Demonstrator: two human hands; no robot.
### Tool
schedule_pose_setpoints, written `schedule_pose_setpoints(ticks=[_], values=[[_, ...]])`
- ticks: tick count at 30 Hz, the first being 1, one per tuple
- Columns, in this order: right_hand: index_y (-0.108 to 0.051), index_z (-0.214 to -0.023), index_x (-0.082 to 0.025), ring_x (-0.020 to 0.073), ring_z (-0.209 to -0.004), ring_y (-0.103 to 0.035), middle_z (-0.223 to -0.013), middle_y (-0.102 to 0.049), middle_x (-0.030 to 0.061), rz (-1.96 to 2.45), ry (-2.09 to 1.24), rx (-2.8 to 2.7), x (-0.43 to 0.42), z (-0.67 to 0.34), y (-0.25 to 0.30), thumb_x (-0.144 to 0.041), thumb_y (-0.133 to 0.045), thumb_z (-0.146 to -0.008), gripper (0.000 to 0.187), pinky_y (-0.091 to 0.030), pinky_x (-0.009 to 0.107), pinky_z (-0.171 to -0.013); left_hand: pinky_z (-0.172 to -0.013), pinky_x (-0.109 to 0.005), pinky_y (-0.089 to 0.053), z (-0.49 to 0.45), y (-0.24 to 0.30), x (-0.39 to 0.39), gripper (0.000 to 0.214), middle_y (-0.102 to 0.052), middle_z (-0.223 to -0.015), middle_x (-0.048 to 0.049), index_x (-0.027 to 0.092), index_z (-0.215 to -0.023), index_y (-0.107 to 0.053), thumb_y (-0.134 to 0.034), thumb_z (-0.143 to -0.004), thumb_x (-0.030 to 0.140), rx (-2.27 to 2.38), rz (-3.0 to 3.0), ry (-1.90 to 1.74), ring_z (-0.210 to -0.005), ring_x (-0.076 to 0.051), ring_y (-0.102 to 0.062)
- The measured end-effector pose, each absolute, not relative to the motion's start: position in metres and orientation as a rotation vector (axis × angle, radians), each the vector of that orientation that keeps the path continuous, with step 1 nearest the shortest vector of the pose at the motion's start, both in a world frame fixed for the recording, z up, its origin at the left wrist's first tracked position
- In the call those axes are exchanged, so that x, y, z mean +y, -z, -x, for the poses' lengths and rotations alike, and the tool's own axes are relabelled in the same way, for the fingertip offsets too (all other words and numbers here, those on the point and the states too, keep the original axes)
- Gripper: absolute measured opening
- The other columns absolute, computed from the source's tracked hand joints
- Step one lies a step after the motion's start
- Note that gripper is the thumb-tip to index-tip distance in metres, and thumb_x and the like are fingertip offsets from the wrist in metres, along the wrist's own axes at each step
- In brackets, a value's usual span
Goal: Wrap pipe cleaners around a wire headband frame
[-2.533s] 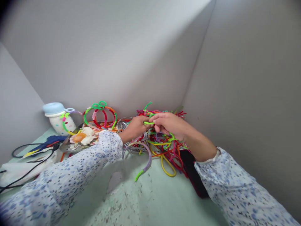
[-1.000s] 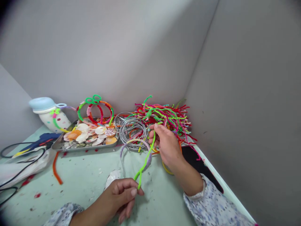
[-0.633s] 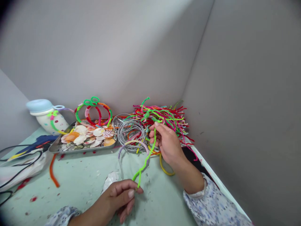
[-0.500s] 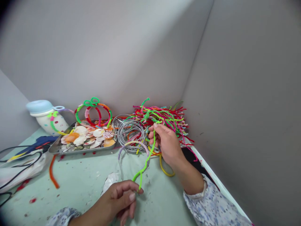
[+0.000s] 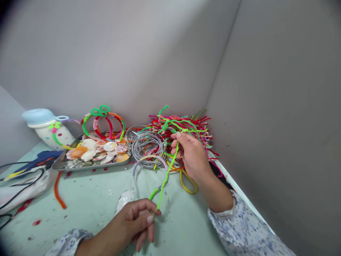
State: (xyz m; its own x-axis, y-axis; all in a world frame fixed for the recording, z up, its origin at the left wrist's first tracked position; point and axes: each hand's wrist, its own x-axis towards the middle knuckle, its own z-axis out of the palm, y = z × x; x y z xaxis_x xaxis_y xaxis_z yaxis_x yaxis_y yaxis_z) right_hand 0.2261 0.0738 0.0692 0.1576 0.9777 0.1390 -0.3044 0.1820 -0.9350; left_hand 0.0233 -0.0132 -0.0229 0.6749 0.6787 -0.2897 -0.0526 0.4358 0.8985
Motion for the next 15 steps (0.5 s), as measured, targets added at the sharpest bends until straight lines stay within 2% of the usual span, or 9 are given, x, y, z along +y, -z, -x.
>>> schedule_pose_setpoints(ticks=[4, 10, 15], values=[[-0.07, -0.089, -0.015, 0.0063, -0.051, -0.057, -0.065, -0.062, -0.0024, 0.874, -1.216, -0.899, 0.078, -0.234, -0.073, -0.032, -0.074, -0.075, 0.022, -0.041, 0.014, -0.04, -0.038, -0.016, -0.025, -0.022, 0.025, -0.014, 0.037, -0.074, -0.073, -0.006, 0.014, -0.092, -0.057, -0.068, -0.082, 0.047, 0.691, -1.022, -0.533, -0.036, -0.004, -0.05], [-0.072, -0.089, -0.015, 0.0084, -0.057, -0.065, -0.07, -0.068, 0.0015, 0.939, -1.181, -0.936, 0.076, -0.245, -0.086, -0.028, -0.069, -0.082, 0.015, -0.05, 0.011, -0.044, -0.038, -0.017, -0.024, -0.024, 0.018, -0.013, 0.038, -0.075, -0.08, -0.0088, 0.013, -0.091, -0.057, -0.071, -0.078, 0.046, 0.702, -0.999, -0.552, -0.038, -0.004, -0.053], [-0.071, -0.092, -0.017, 0.0123, -0.073, -0.071, -0.082, -0.073, 0.0037, 0.952, -1.254, -1.048, 0.07, -0.255, -0.097, -0.019, -0.075, -0.074, 0.019, -0.059, 0.016, -0.065, -0.038, -0.017, -0.025, -0.025, 0.016, -0.01, 0.041, -0.074, -0.074, -0.0077, 0.012, -0.09, -0.057, -0.071, -0.077, 0.048, 0.715, -0.959, -0.568, -0.036, -0.004, -0.052]])
